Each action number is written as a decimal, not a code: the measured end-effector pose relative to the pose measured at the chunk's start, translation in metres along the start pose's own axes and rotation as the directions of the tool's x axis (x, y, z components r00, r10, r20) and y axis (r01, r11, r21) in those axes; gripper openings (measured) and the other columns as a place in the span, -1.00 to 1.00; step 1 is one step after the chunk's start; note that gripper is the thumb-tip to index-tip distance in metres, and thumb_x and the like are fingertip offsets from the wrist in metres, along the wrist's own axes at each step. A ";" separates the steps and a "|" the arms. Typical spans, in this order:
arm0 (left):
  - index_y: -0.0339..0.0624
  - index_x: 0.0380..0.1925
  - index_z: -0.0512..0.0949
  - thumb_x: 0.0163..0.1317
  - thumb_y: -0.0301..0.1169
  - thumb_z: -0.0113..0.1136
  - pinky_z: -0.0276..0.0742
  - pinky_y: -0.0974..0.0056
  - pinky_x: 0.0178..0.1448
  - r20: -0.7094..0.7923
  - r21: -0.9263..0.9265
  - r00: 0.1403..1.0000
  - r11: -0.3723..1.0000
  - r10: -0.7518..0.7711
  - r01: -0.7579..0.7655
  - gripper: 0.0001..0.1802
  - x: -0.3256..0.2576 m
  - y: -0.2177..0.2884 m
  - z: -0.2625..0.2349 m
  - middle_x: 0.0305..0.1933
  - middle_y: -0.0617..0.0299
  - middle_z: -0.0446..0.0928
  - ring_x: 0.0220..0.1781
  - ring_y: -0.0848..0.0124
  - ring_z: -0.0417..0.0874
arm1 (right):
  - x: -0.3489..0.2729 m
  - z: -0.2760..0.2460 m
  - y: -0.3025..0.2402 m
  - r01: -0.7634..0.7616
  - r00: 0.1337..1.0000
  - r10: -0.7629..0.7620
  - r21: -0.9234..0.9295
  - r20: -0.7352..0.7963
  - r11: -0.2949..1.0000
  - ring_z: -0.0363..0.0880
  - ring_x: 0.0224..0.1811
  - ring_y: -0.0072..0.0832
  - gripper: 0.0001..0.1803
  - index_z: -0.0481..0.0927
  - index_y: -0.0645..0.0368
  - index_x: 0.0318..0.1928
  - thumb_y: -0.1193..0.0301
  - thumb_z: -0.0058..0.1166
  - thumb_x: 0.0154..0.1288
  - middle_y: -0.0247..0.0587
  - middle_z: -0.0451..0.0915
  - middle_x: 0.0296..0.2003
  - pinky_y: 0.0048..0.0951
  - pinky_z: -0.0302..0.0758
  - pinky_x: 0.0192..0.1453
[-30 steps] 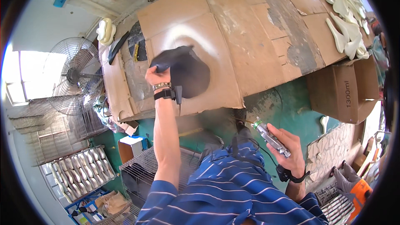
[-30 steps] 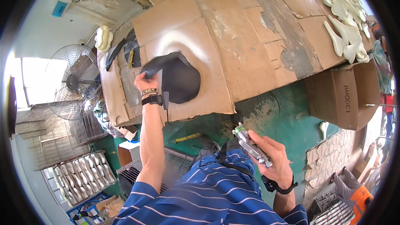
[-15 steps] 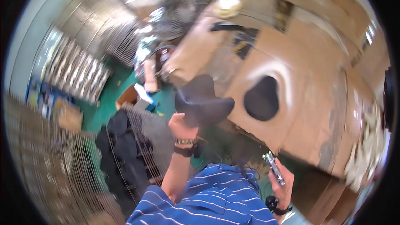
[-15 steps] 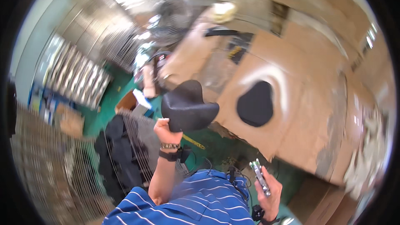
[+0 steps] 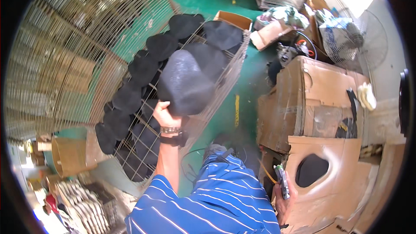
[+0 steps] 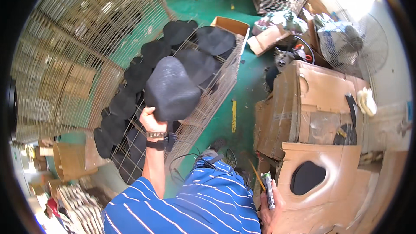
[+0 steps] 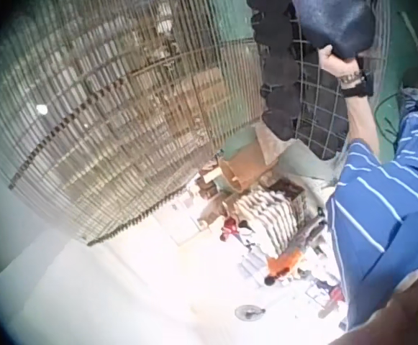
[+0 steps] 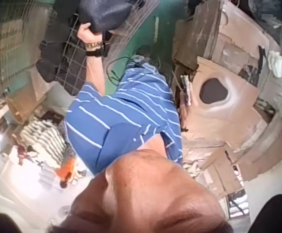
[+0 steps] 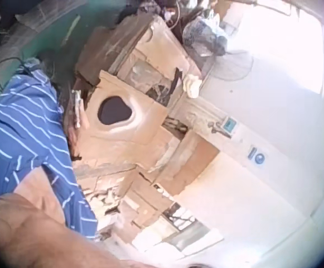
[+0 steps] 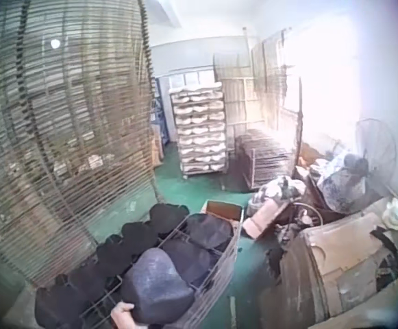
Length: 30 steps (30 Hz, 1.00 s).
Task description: The person repeatedly picks up black shoe parts from a cardboard surface, sprays them with a handheld device, and places them into a wire rack. The worker continues this cycle of picking, spraying, and stacking the parts for the duration of the video.
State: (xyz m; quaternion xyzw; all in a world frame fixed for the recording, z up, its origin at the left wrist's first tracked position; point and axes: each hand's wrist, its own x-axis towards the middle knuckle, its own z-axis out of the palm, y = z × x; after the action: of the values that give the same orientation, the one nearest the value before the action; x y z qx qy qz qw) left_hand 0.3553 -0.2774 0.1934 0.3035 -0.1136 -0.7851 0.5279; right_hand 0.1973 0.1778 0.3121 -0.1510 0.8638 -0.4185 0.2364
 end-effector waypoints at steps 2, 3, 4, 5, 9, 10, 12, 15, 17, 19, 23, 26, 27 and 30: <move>-0.30 -0.07 0.62 -0.10 -0.47 0.09 0.57 -0.13 0.30 -0.035 -0.042 0.993 0.992 0.114 -0.115 -0.51 0.012 0.021 -0.059 0.03 0.05 0.67 0.11 -0.01 0.67 | 0.023 0.007 -0.002 0.032 0.998 -0.031 -0.012 0.058 0.999 0.57 -0.18 -0.50 -0.44 0.51 0.37 0.33 0.55 0.21 0.32 -0.14 0.69 -0.17 -0.43 0.52 0.02; -0.32 -0.10 0.63 -0.12 -0.46 0.10 0.58 -0.12 0.29 -0.049 -0.044 0.988 0.988 0.148 -0.151 -0.52 0.015 0.024 -0.092 0.02 0.06 0.67 0.10 -0.03 0.67 | 0.033 0.009 0.002 0.044 0.995 -0.042 -0.029 0.085 0.999 0.57 -0.17 -0.49 -0.44 0.50 0.36 0.34 0.55 0.21 0.32 -0.12 0.69 -0.16 -0.43 0.52 0.02; -0.32 -0.10 0.63 -0.12 -0.46 0.11 0.58 -0.11 0.28 -0.259 -0.008 0.951 0.984 0.168 -0.176 -0.52 0.021 0.028 -0.126 0.01 0.05 0.67 0.10 -0.01 0.67 | 0.040 0.014 0.002 0.059 0.994 -0.054 -0.053 0.098 0.997 0.57 -0.17 -0.48 -0.43 0.50 0.36 0.34 0.55 0.21 0.32 -0.11 0.69 -0.16 -0.42 0.52 0.02; -0.32 -0.11 0.63 -0.13 -0.45 0.11 0.58 -0.10 0.27 -0.306 0.018 0.930 0.978 0.204 -0.208 -0.53 0.027 0.029 -0.160 0.01 0.05 0.66 0.09 0.00 0.67 | 0.046 0.018 0.005 0.068 0.990 -0.060 -0.059 0.125 0.996 0.61 -0.15 -0.40 -0.43 0.51 0.35 0.34 0.56 0.21 0.31 -0.03 0.69 -0.12 -0.39 0.53 0.04; -0.38 0.22 0.44 -0.03 -0.53 0.22 0.49 -0.01 0.31 -0.541 0.835 0.423 0.527 0.727 0.161 -0.31 0.053 0.010 -0.247 0.22 -0.13 0.52 0.23 -0.01 0.58 | 0.059 0.028 0.017 0.079 0.985 -0.063 -0.091 0.163 0.993 0.70 -0.07 -0.22 -0.43 0.52 0.34 0.33 0.59 0.20 0.28 0.15 0.71 -0.02 -0.32 0.54 0.11; -0.32 0.25 0.43 -0.02 -0.54 0.26 0.47 -0.03 0.31 -0.273 0.962 0.460 0.240 0.845 0.130 -0.29 0.047 -0.002 -0.257 0.24 -0.15 0.48 0.27 -0.02 0.54 | 0.061 0.027 0.022 0.077 0.983 -0.060 -0.095 0.173 0.992 0.71 -0.05 -0.20 -0.43 0.51 0.34 0.33 0.59 0.20 0.28 0.16 0.71 -0.01 -0.31 0.54 0.13; -0.07 0.22 0.49 -0.02 -0.61 0.35 0.46 -0.10 0.28 0.191 0.953 0.515 -0.284 0.835 0.107 -0.31 0.038 -0.017 -0.264 0.29 -0.03 0.39 0.33 0.00 0.46 | 0.063 0.024 0.030 0.023 0.984 -0.008 -0.077 0.180 0.997 0.71 0.01 -0.17 -0.42 0.51 0.35 0.33 0.60 0.20 0.27 0.17 0.70 0.01 -0.30 0.54 0.16; 0.05 0.14 0.55 0.02 -0.60 0.33 0.48 -0.10 0.24 0.424 0.747 0.710 -0.660 0.562 0.077 -0.40 0.028 -0.027 -0.255 0.27 0.15 0.44 0.31 0.06 0.48 | 0.057 0.020 0.044 -0.012 0.994 0.017 -0.053 0.109 0.999 0.71 0.03 -0.16 -0.42 0.51 0.35 0.33 0.61 0.19 0.26 0.18 0.70 0.03 -0.30 0.54 0.17; 0.14 0.15 0.57 0.18 -0.45 0.26 0.46 -0.14 0.23 0.236 0.680 0.871 -0.713 0.432 0.170 -0.51 0.030 -0.026 -0.245 0.19 0.23 0.56 0.30 0.07 0.52 | 0.050 0.015 0.053 -0.027 0.998 0.029 -0.029 0.050 0.999 0.72 0.02 -0.16 -0.42 0.51 0.36 0.33 0.62 0.18 0.26 0.18 0.70 0.03 -0.31 0.55 0.16; 0.14 0.33 0.46 0.33 -0.30 0.16 0.43 -0.16 0.29 0.069 0.663 0.907 -0.699 0.415 0.270 -0.47 0.032 -0.027 -0.239 0.24 0.07 0.55 0.31 0.01 0.53 | 0.041 0.009 0.065 -0.046 0.999 0.046 0.001 -0.013 0.999 0.72 0.00 -0.15 -0.41 0.51 0.35 0.34 0.63 0.17 0.26 0.17 0.70 0.03 -0.31 0.56 0.14; -0.01 0.56 0.16 0.46 0.13 -0.08 0.28 -0.14 0.49 -0.128 0.841 0.911 -0.445 0.391 0.309 -0.21 0.039 -0.029 -0.243 0.42 -0.26 0.38 0.47 -0.18 0.36 | 0.012 -0.010 0.094 -0.135 0.983 0.146 0.102 -0.112 0.986 0.71 -0.04 -0.22 -0.42 0.51 0.36 0.32 0.63 0.15 0.24 0.14 0.70 0.00 -0.35 0.57 0.09; -0.30 0.41 0.36 0.47 0.17 -0.10 0.32 -0.10 0.49 0.131 0.818 0.893 -0.556 0.431 0.148 -0.20 0.045 -0.041 -0.253 0.39 -0.31 0.42 0.39 -0.23 0.45 | 0.011 -0.019 0.129 -0.063 0.963 0.091 0.118 -0.254 0.991 0.72 -0.11 -0.29 -0.41 0.55 0.31 0.29 0.66 0.19 0.19 0.07 0.72 -0.07 -0.35 0.59 0.03; -0.35 0.32 0.43 0.47 0.16 -0.10 0.47 -0.15 0.35 -0.040 0.682 0.863 -0.618 0.504 0.392 -0.22 0.048 -0.042 -0.256 0.30 -0.25 0.51 0.29 -0.24 0.54 | 0.008 -0.023 0.136 -0.050 0.948 0.077 0.094 -0.309 0.994 0.73 -0.12 -0.27 -0.41 0.56 0.29 0.28 0.66 0.21 0.17 0.07 0.72 -0.08 -0.34 0.59 0.02; -0.03 0.16 0.55 0.44 0.14 0.02 0.62 -0.12 -0.13 0.605 0.301 0.582 -0.833 0.543 0.464 -0.44 0.056 -0.088 -0.263 0.03 -0.03 0.61 -0.14 -0.03 0.64 | 0.000 -0.048 0.177 -0.031 0.905 0.029 0.002 -0.425 1.000 0.70 -0.14 -0.01 -0.34 0.55 0.20 0.31 0.61 0.31 0.12 0.10 0.68 -0.12 -0.22 0.60 0.00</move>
State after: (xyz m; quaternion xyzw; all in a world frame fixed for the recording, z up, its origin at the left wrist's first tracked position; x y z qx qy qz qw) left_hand 0.4305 -0.2540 -0.0781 0.6675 -0.6622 0.3327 0.0732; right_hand 0.1602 0.3163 0.1975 -0.0435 0.8977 -0.4358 0.0486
